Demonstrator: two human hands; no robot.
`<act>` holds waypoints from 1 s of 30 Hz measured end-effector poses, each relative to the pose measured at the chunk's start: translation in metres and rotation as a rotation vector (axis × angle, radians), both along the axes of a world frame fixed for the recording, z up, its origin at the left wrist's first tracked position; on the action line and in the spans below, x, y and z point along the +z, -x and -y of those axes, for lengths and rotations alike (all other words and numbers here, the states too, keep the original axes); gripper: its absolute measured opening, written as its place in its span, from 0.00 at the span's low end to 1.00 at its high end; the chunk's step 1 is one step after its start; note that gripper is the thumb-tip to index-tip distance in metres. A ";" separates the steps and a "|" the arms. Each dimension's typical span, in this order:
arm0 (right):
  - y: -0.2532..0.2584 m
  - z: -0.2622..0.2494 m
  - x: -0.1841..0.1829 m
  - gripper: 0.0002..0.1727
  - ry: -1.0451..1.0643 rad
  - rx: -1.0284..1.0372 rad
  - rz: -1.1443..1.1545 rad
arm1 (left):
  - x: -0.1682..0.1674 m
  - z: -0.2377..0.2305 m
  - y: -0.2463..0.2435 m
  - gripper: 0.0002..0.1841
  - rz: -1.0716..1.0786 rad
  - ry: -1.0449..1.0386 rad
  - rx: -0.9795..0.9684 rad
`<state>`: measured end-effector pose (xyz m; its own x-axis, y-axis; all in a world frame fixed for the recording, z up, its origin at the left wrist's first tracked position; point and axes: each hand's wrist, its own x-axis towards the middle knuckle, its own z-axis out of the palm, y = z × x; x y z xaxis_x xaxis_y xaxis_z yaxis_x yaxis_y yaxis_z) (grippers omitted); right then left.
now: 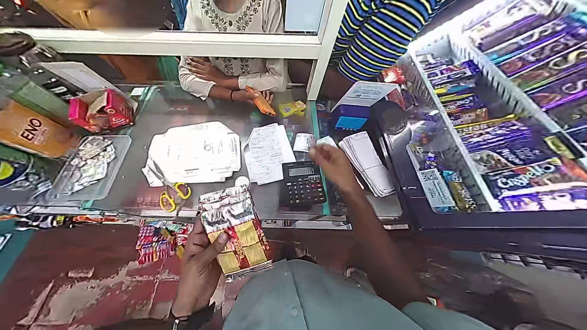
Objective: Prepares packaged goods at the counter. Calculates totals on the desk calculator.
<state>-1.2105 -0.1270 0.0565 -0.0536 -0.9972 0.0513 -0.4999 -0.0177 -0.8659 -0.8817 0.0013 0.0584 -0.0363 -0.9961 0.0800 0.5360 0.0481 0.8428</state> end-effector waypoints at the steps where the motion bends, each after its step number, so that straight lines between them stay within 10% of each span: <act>1: -0.006 -0.027 0.008 0.22 -0.125 0.113 0.111 | -0.004 -0.001 0.000 0.29 -0.039 -0.014 -0.003; 8: -0.007 -0.101 0.005 0.29 -0.191 0.431 0.508 | -0.009 0.002 0.034 0.24 -0.071 -0.040 -0.061; 11: -0.032 -0.110 0.004 0.58 -0.030 0.681 0.532 | -0.019 0.018 0.060 0.19 -0.220 0.070 -0.187; 14: -0.051 -0.125 -0.002 0.28 0.265 0.458 0.479 | -0.020 0.035 0.084 0.19 -0.193 0.159 -0.168; 16: -0.053 -0.129 -0.011 0.19 0.469 0.226 0.205 | -0.017 0.036 0.094 0.36 -0.104 0.185 -0.158; 18: -0.044 -0.124 -0.015 0.23 0.627 0.032 -0.147 | -0.022 0.030 0.096 0.55 -0.088 0.227 -0.243; 21: -0.036 -0.117 -0.023 0.22 0.727 -0.044 -0.402 | -0.031 0.018 0.103 0.51 -0.237 0.183 -0.301; 25: -0.027 -0.117 -0.027 0.15 0.613 0.152 -0.101 | -0.016 0.022 0.114 0.34 -0.297 -0.182 -0.043; 30: -0.011 -0.116 -0.014 0.45 0.407 0.027 0.077 | -0.018 0.026 0.104 0.36 -0.166 -0.169 -0.045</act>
